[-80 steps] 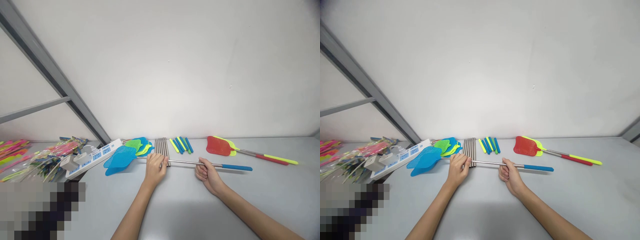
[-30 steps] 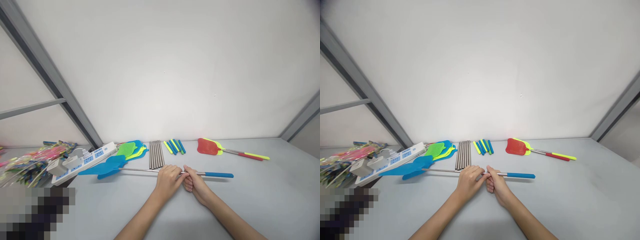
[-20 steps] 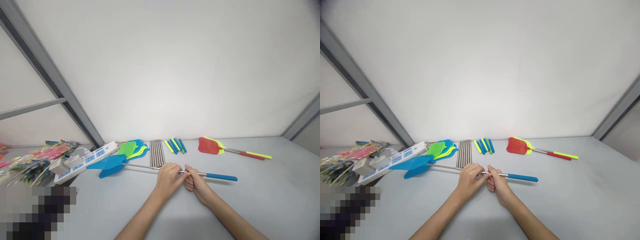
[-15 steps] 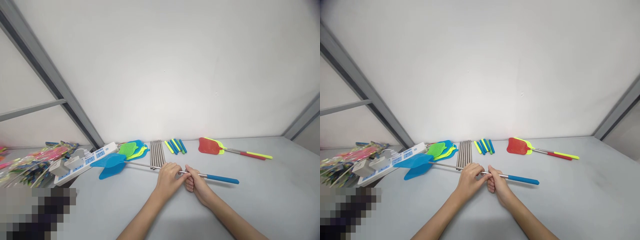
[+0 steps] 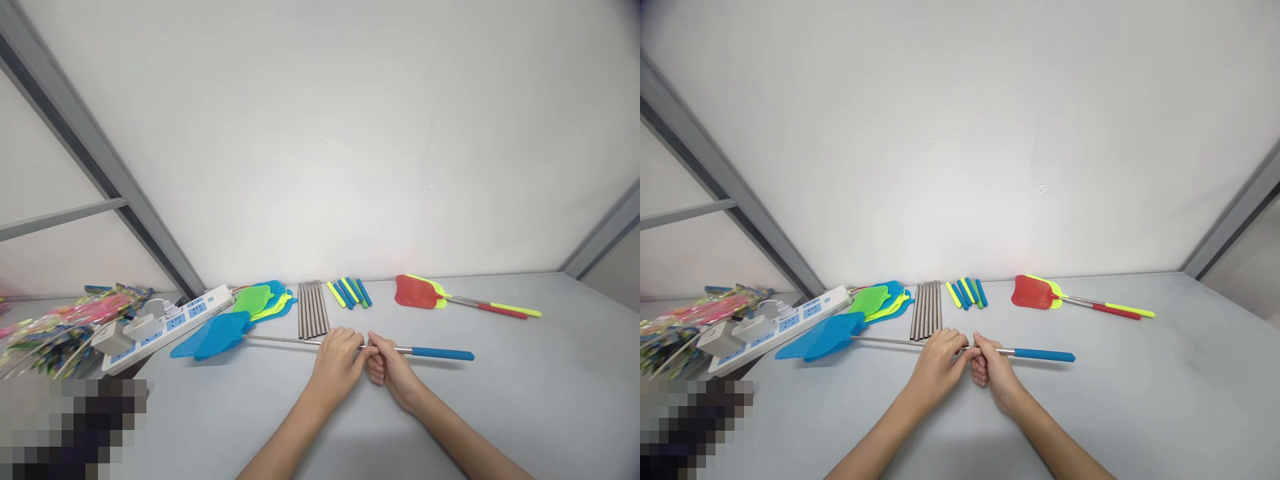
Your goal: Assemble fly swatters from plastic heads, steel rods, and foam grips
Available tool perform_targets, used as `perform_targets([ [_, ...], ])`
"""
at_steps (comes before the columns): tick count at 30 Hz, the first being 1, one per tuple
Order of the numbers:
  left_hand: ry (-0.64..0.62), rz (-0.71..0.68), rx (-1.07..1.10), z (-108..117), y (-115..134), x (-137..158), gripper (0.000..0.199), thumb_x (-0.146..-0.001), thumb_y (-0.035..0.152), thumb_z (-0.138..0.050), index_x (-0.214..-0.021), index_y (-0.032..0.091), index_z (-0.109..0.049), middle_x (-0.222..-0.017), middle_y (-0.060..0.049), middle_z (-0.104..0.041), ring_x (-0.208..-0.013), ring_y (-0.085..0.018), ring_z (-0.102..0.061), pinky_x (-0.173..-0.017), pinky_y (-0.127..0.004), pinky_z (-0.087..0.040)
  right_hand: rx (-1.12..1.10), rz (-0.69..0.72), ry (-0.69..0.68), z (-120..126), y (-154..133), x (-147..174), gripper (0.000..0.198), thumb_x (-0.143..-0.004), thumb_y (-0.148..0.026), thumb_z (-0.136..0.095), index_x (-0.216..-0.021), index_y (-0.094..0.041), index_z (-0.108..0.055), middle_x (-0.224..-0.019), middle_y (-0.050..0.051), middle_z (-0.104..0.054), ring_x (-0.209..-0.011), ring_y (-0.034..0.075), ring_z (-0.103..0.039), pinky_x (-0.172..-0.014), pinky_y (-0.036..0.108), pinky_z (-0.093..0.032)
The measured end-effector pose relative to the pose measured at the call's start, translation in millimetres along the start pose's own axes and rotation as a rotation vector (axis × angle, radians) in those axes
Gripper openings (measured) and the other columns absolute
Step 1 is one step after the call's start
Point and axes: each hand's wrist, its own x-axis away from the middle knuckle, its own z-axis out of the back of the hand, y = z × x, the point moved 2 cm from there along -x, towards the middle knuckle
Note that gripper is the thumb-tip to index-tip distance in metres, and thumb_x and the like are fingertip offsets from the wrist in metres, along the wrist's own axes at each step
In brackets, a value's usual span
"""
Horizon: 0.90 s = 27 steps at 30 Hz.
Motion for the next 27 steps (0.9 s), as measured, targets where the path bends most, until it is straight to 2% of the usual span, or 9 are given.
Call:
perform_targets([
  [6, -0.056, 0.029, 0.02, -3.6, 4.4, 1.8, 0.023, -0.082, 0.029, -0.036, -0.064, 0.019, -0.047, -0.062, 0.001, -0.052, -0.056, -0.011, -0.046, -0.051, -0.024, -0.029, -0.07, 0.015, -0.04, 0.5, 1.3, -0.4, 0.043, -0.073, -0.046, -0.047, -0.044, -0.018, -0.032, -0.034, -0.007, -0.027, -0.03, 0.005, -0.021, -0.035, 0.021, -0.015],
  [14, -0.14, 0.074, 0.083, 8.1, 5.6, 2.1, 0.028, -0.081, 0.036, -0.037, -0.06, 0.019, -0.047, -0.061, 0.002, -0.057, -0.054, -0.01, -0.048, -0.048, -0.022, -0.024, -0.047, 0.026, -0.036, 2.1, 3.1, -0.7, 0.043, -0.073, -0.044, -0.049, -0.043, -0.017, -0.032, -0.034, -0.007, -0.025, -0.031, 0.004, -0.021, -0.035, 0.021, -0.014],
  [19, -0.12, 0.078, 0.058, 9.1, 1.9, -0.6, 0.032, -0.079, 0.041, -0.037, -0.058, 0.019, -0.047, -0.057, 0.003, -0.056, -0.052, -0.009, -0.047, -0.047, -0.022, -0.018, -0.035, 0.015, -0.01, 0.2, 3.2, -1.9, 0.041, -0.074, -0.045, -0.047, -0.046, -0.018, -0.035, -0.034, -0.008, -0.024, -0.031, 0.005, -0.022, -0.035, 0.021, -0.015],
  [27, -0.082, 0.093, 0.017, 2.0, -7.6, -5.8, 0.046, -0.075, 0.054, -0.036, -0.048, 0.016, -0.04, -0.045, 0.004, -0.047, -0.044, -0.007, -0.038, -0.044, -0.023, -0.012, 0.006, 0.045, 0.029, 2.7, 6.1, -2.8, 0.045, -0.075, -0.05, -0.04, -0.045, -0.019, -0.028, -0.035, -0.007, -0.024, -0.031, 0.005, -0.02, -0.035, 0.021, -0.014],
])
